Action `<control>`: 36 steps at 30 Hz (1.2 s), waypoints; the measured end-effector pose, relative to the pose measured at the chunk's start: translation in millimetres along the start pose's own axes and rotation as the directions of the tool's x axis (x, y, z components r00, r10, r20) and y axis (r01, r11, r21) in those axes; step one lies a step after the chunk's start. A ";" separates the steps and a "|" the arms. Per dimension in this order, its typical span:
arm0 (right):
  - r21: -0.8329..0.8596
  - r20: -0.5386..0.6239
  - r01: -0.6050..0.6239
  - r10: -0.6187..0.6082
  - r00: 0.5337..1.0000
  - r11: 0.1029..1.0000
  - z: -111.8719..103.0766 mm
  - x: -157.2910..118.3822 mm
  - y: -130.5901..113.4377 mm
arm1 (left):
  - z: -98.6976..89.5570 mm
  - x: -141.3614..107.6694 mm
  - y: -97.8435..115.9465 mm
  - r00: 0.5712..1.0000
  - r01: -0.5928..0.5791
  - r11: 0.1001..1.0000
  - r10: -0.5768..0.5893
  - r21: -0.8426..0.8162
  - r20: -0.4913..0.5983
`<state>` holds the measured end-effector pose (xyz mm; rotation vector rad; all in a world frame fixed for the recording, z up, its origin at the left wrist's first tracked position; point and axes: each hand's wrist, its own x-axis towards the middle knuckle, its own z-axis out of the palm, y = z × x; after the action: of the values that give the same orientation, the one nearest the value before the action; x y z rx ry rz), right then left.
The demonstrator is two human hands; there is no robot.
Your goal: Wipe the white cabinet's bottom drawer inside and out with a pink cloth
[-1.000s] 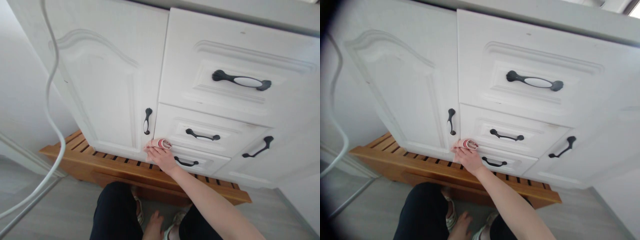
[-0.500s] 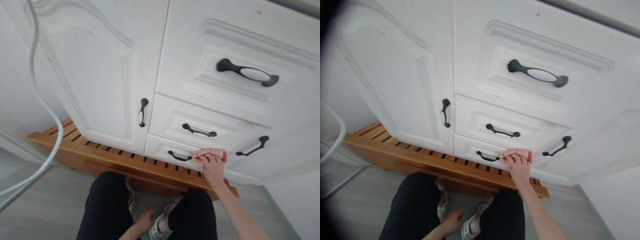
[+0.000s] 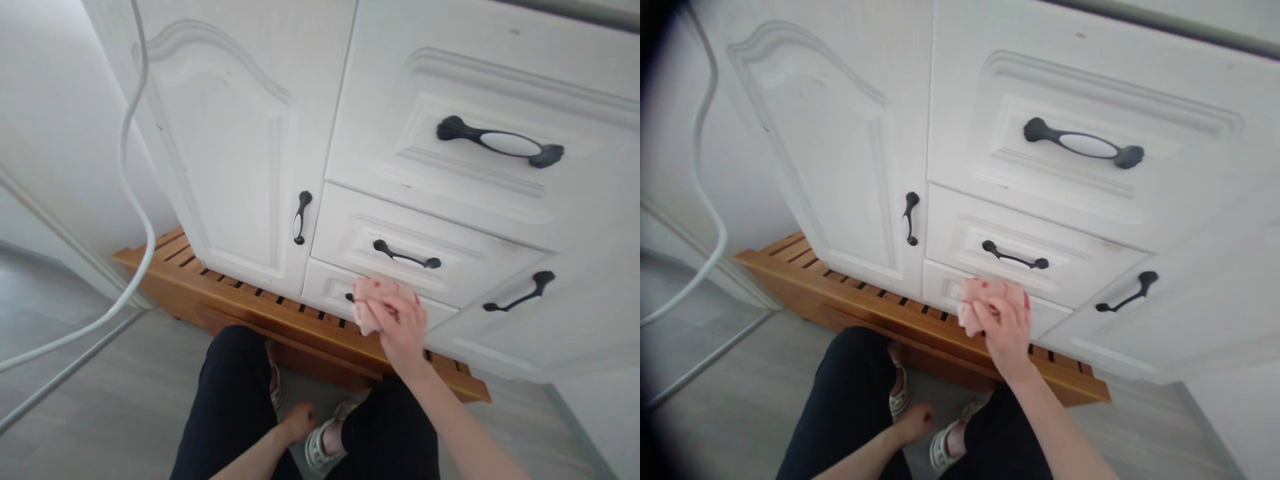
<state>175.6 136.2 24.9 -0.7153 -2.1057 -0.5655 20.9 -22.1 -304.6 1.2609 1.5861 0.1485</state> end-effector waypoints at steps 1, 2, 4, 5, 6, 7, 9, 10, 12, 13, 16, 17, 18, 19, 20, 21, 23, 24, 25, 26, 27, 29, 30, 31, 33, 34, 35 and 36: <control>0.018 -0.056 0.052 -0.050 0.997 0.999 14.7 18.3 -16.9 | -0.7 -1.4 -0.5 1.000 0.002 1.000 -0.002 0.007 -0.009; 0.046 -0.027 0.106 -0.105 0.994 0.993 31.4 33.9 -30.5 | -1.8 -2.9 -0.9 1.000 0.006 1.000 -0.006 0.017 -0.022; 0.078 0.140 0.139 -0.148 0.979 0.987 67.1 54.2 -47.5 | -4.7 -5.7 -2.0 0.999 0.007 1.000 -0.005 0.030 -0.048; 0.088 0.223 0.144 -0.161 0.961 0.986 84.2 58.5 -52.0 | -6.4 -6.7 -2.7 0.998 0.005 1.000 -0.003 0.030 -0.058; 0.097 0.285 0.151 -0.173 0.943 0.984 99.7 59.2 -55.1 | -8.1 -7.3 -3.5 0.997 0.004 1.000 -0.003 0.024 -0.071; 0.108 0.328 0.163 -0.190 0.926 0.981 113.1 56.9 -57.4 | -9.7 -7.4 -4.4 0.996 0.005 1.000 -0.004 0.012 -0.085; 0.143 0.360 0.209 -0.248 0.899 0.967 132.6 47.1 -60.8 | -12.4 -6.3 -6.2 0.993 0.009 1.000 -0.011 -0.020 -0.116; 0.164 0.375 0.239 -0.285 0.882 0.957 138.9 41.6 -62.0 | -13.4 -5.3 -7.1 0.992 0.011 0.999 -0.016 -0.038 -0.128; 0.209 0.407 0.305 -0.366 0.837 0.929 145.8 33.2 -62.3 | -14.7 -3.0 -8.4 0.990 0.012 0.998 -0.021 -0.068 -0.138; 0.231 0.421 0.339 -0.408 0.810 0.912 147.2 31.1 -61.1 | -14.9 -1.9 -8.9 0.990 0.013 0.997 -0.023 -0.077 -0.138; 0.273 0.457 0.413 -0.495 0.739 0.869 144.2 31.8 -51.2 | -14.4 1.1 -9.2 0.992 0.010 0.997 -0.020 -0.083 -0.124; 0.274 0.470 0.424 -0.504 0.724 0.863 140.6 32.4 -46.2 | -14.2 2.1 -9.0 0.993 0.007 0.997 -0.016 -0.079 -0.116; 0.265 0.486 0.424 -0.499 0.717 0.866 135.5 32.4 -40.7 | -14.1 3.3 -8.7 0.994 0.004 0.997 -0.013 -0.075 -0.107; 0.246 0.503 0.414 -0.481 0.718 0.876 128.9 31.1 -35.0 | -14.1 4.5 -8.3 0.995 0.003 0.997 -0.010 -0.072 -0.101; 0.217 0.521 0.396 -0.449 0.726 0.892 120.7 28.4 -29.4 | -14.1 5.7 -7.9 0.995 0.003 0.998 -0.010 -0.070 -0.097; 0.180 0.537 0.369 -0.406 0.740 0.912 111.3 24.3 -24.0 | -14.1 6.9 -7.5 0.995 0.005 0.997 -0.012 -0.072 -0.097; 0.095 0.554 0.299 -0.300 0.777 0.949 90.2 12.8 -13.2 | -14.0 8.8 -6.9 0.995 0.008 0.996 -0.016 -0.084 -0.101; 0.053 0.557 0.263 -0.247 0.793 0.963 79.2 6.1 -7.4 | -13.7 9.4 -6.7 0.995 0.008 0.996 -0.017 -0.093 -0.102; 0.013 0.562 0.230 -0.198 0.803 0.973 68.4 -1.0 -0.8 | -13.4 9.8 -6.8 0.995 0.006 0.995 -0.016 -0.102 -0.103; -0.027 0.569 0.204 -0.153 0.808 0.979 57.8 -8.3 6.7 | -13.2 10.0 -7.0 0.994 0.003 0.994 -0.014 -0.110 -0.104; -0.064 0.579 0.186 -0.115 0.807 0.980 47.6 -15.8 15.2 | -12.9 10.2 -7.2 0.994 0.000 0.993 -0.012 -0.114 -0.104; -0.142 0.603 0.171 -0.052 0.796 0.975 27.7 -32.1 35.2 | -12.5 10.5 -7.9 0.995 -0.001 0.993 -0.010 -0.114 -0.101; -0.182 0.612 0.170 -0.024 0.791 0.968 17.7 -41.2 46.3 | -12.2 10.8 -8.2 0.995 -0.001 0.994 -0.010 -0.109 -0.097; -0.222 0.617 0.169 0.004 0.787 0.960 7.6 -51.2 57.8 | -11.8 11.3 -8.4 0.996 0.001 0.995 -0.011 -0.103 -0.092; -0.300 0.616 0.165 0.059 0.785 0.940 -12.0 -73.3 80.2 | -10.4 12.5 -8.6 0.996 0.005 0.996 -0.013 -0.091 -0.088; -0.329 0.616 0.161 0.082 0.784 0.930 -20.8 -84.8 89.9 | -9.4 13.4 -8.5 0.996 0.009 0.996 -0.017 -0.086 -0.089; -0.348 0.618 0.156 0.101 0.780 0.924 -28.4 -95.7 97.8 | -8.1 14.3 -8.3 0.996 0.013 0.996 -0.020 -0.083 -0.091; -0.359 0.618 0.142 0.121 0.777 0.923 -34.3 -105.4 103.3 | -6.6 15.2 -8.1 0.996 0.016 0.997 -0.024 -0.082 -0.091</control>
<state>315.8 160.9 -27.0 -1.2636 -2.6495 -0.8536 12.4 -10.9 -316.5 1.1894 1.6547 0.2593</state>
